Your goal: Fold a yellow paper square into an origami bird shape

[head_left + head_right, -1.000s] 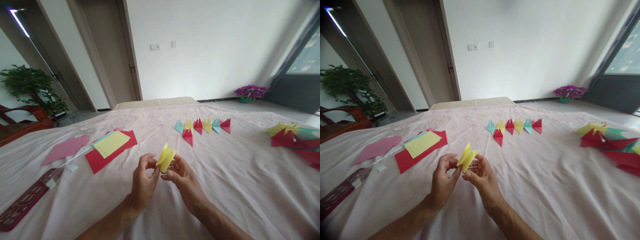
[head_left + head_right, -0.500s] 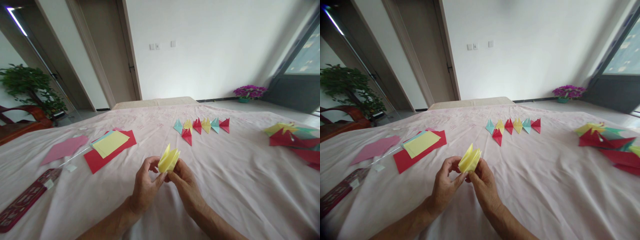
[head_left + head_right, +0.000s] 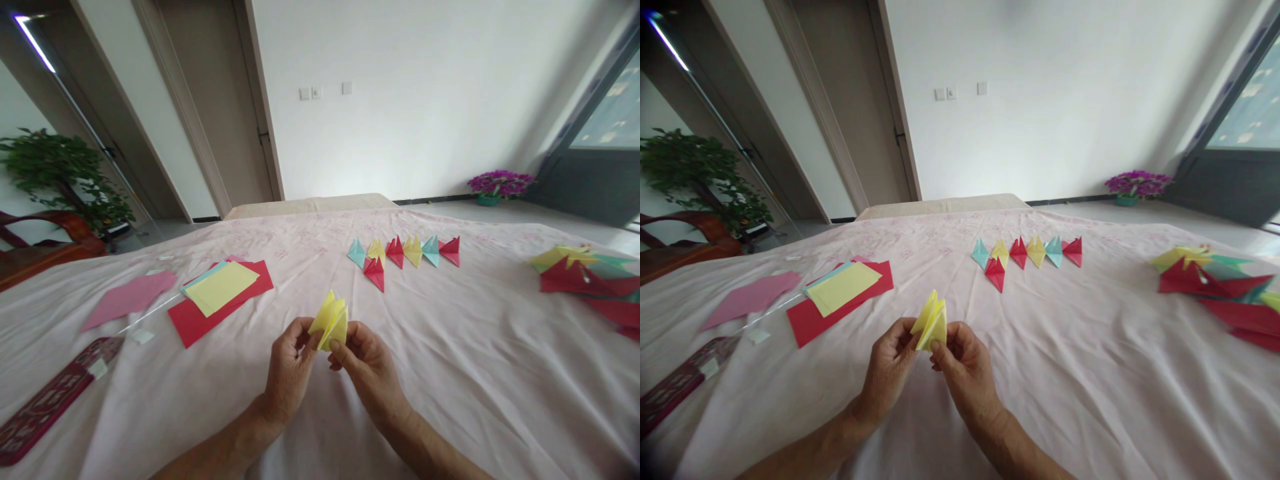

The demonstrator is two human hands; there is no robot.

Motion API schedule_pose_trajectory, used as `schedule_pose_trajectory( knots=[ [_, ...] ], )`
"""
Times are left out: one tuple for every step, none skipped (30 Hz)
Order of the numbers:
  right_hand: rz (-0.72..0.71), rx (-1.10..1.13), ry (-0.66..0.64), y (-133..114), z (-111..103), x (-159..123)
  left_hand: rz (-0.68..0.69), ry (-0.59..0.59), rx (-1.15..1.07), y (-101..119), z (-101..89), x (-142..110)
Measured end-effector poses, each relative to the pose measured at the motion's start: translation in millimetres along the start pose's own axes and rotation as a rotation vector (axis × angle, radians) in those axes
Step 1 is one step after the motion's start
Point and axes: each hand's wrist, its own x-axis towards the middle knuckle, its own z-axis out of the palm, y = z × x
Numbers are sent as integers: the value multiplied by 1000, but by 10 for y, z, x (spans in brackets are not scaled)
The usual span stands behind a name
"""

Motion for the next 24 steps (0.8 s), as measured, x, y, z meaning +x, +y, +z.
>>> schedule_pose_trajectory(
  knots=[
    [-8, -19, -1, 6, -3, -4, -4, -7, -2, -4, -1, 2],
    [-18, -45, 2, 13, -7, -8, -8, -15, -3, -9, -2, 2],
    [-32, -80, 11, 18, -12, -11, -11, -21, -7, -12, -3, 1],
    [-52, -124, 23, 22, -17, -14, -14, -21, -14, -16, -3, -1],
    [-81, -180, 37, 22, -22, -17, -16, -16, -23, -19, -2, -5],
    [-118, -246, 53, 18, -25, -21, -17, -10, -34, -20, -2, -11],
    [-165, -318, 74, 8, -27, -25, -17, -8, -47, -21, -2, -19],
    [-221, -390, 95, -7, -28, -30, -16, -12, -63, -19, -2, -30],
    [-282, -454, 114, -26, -30, -34, -12, -21, -81, -18, -2, -43],
    [-346, -505, 130, -46, -32, -39, -3, -37, -99, -18, -3, -59],
    [-409, -539, 139, -66, -37, -43, 16, -57, -114, -20, -3, -75],
    [-468, -557, 141, -84, -43, -46, 40, -75, -119, -27, -3, -92],
    [-520, -562, 137, -99, -51, -47, 70, -84, -110, -38, -1, -107],
    [-563, -561, 129, -110, -60, -48, 104, -80, -87, -54, 1, -119],
    [-598, -560, 119, -118, -68, -49, 132, -61, -50, -72, 4, -128],
    [-627, -562, 105, -122, -76, -49, 155, -26, -11, -92, 8, -134],
    [-650, -570, 94, -125, -81, -50, 170, 12, 28, -110, 10, -137],
    [-670, -588, 81, -126, -84, -51, 183, 43, 58, -125, 12, -141],
    [-687, -612, 67, -126, -85, -54, 191, 57, 75, -135, 14, -147],
    [-700, -635, 55, -126, -85, -56, 190, 54, 80, -140, 16, -156],
    [-708, -654, 46, -124, -86, -59, 181, 41, 77, -141, 19, -168],
    [-714, -669, 38, -121, -87, -61, 167, 23, 71, -139, 24, -182],
    [-715, -683, 33, -117, -90, -62, 150, 10, 66, -134, 31, -197],
    [-713, -697, 31, -112, -96, -62, 133, 4, 59, -127, 39, -209]
  ],
)
